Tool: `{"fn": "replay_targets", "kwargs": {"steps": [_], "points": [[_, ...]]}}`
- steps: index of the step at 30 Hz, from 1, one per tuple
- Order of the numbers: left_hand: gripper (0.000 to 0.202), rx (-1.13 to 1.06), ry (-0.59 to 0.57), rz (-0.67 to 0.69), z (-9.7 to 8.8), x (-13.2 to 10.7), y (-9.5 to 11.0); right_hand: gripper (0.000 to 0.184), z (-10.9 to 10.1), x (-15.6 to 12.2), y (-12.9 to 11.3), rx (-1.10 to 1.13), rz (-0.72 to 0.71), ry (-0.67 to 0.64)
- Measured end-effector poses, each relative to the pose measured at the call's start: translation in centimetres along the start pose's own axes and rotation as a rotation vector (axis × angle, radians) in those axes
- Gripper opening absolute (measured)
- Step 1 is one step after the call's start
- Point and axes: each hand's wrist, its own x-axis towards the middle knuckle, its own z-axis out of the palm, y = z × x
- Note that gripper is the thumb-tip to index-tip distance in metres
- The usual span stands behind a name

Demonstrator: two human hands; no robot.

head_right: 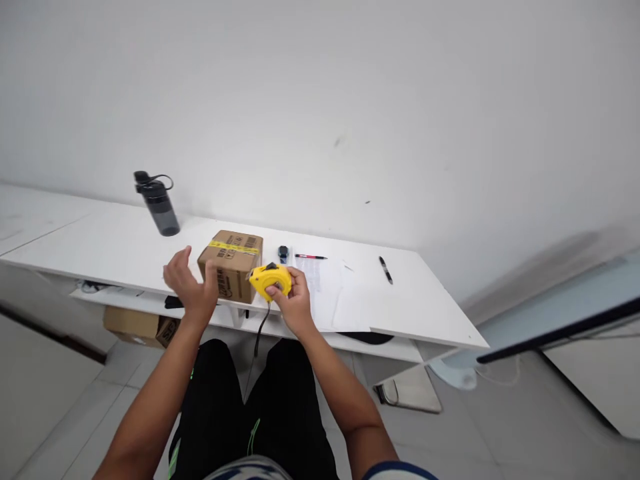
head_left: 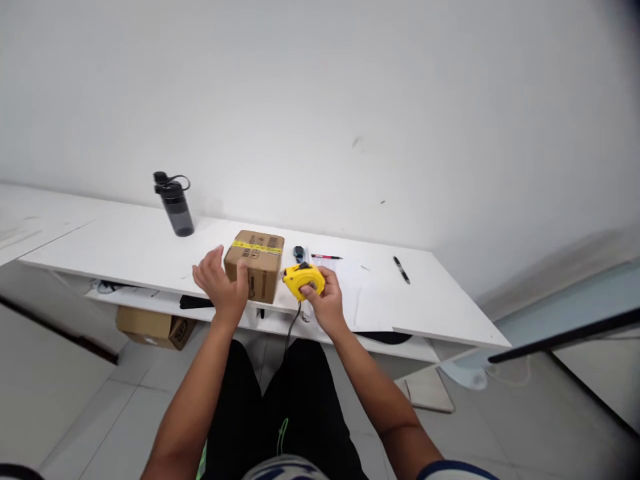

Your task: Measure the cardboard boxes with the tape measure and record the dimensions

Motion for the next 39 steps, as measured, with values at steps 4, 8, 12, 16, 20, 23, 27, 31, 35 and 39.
{"fn": "replay_targets", "kwargs": {"steps": [4,8,12,16,20,23,27,31,35,39], "points": [[0.072,-0.445,-0.322,-0.009,0.8,-5.9,4.1,0.067,-2.4,-1.8,0.8,0.055,0.051,-0.066],[0.058,-0.583,-0.67,-0.363,3.8,-9.7,6.1,0.067,-4.4,-1.3,1.1,-0.057,-0.005,-0.232],[0.05,-0.482,-0.667,-0.433,7.6,-9.5,4.7,0.066,-8.5,3.7,2.0,-0.424,0.083,-0.376],[0.043,-0.264,-0.673,-0.217,10.9,-8.8,1.8,0.051,-13.0,11.3,4.6,-1.035,0.234,-0.271],[0.042,-0.183,-0.65,-0.177,12.5,-8.9,-0.1,0.055,-14.1,14.9,8.0,-1.229,0.303,-0.299],[0.04,-0.199,-0.608,-0.235,12.7,-9.4,-0.7,0.052,-13.6,14.4,10.1,-1.252,0.254,-0.28],[0.042,-0.236,-0.548,-0.231,12.3,-10.1,-0.7,0.054,-13.8,13.5,10.4,-1.132,0.224,-0.226],[0.041,-0.266,-0.604,-0.091,11.1,-10.4,0.4,0.054,-13.9,12.3,6.6,-0.793,0.258,-0.36],[0.044,-0.352,-0.591,0.087,8.8,-10.0,3.8,0.072,-11.7,8.4,0.6,-0.208,0.227,-0.883],[0.056,-0.368,-0.369,0.149,5.5,-8.1,7.7,0.07,-7.6,5.1,-3.8,0.06,0.15,-0.854]]}}
